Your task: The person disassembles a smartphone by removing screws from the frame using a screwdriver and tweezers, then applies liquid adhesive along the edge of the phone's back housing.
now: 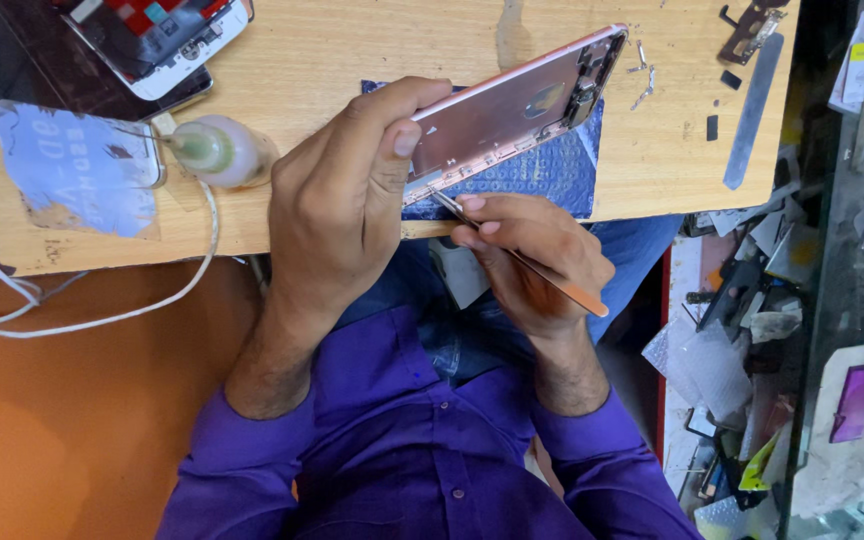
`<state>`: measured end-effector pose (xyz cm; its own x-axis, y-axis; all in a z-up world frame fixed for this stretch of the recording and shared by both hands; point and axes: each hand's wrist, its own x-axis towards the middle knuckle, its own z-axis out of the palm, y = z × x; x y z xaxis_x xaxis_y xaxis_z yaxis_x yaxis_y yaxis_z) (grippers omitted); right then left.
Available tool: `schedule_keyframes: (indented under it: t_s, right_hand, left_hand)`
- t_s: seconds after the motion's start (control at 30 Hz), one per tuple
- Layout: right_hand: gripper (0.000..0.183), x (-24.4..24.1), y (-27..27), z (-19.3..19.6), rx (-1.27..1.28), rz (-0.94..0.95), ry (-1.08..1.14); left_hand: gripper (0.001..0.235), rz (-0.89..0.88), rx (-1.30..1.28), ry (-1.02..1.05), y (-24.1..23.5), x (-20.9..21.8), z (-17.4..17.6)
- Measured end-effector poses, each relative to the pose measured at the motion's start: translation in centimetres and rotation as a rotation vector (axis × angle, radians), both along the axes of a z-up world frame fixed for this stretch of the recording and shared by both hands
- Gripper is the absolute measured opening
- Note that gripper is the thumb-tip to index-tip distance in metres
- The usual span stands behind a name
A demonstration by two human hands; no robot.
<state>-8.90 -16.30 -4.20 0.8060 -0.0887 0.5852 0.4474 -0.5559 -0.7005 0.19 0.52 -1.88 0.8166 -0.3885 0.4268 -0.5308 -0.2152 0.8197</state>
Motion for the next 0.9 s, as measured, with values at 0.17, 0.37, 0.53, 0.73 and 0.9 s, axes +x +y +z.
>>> schedule_keyframes:
  t_s: [0.17,0.37,0.53,0.73,0.9]
  right_hand:
    - [0.035,0.1,0.2,0.5,-0.051,0.001,-0.002]
    - [0.036,0.4,0.6,1.8,-0.199,-0.001,-0.048]
    - [0.035,0.8,0.5,2.5,-0.232,0.046,-0.092]
    - [0.035,0.7,0.4,2.2,-0.202,0.032,-0.08]
    - [0.032,-0.3,0.1,1.3,-0.14,-0.004,-0.085]
  left_hand:
    - [0.018,-0.003,-0.028,-0.009,-0.1,0.0,0.0]
    - [0.018,0.004,-0.003,0.009,-0.1,0.0,-0.1]
    - [0.018,0.009,-0.007,0.009,-0.1,-0.1,-0.1]
    - [0.018,0.003,-0.027,0.005,-0.1,-0.1,-0.1]
    - [0.019,0.007,-0.025,0.031,-0.3,-0.2,0.2]
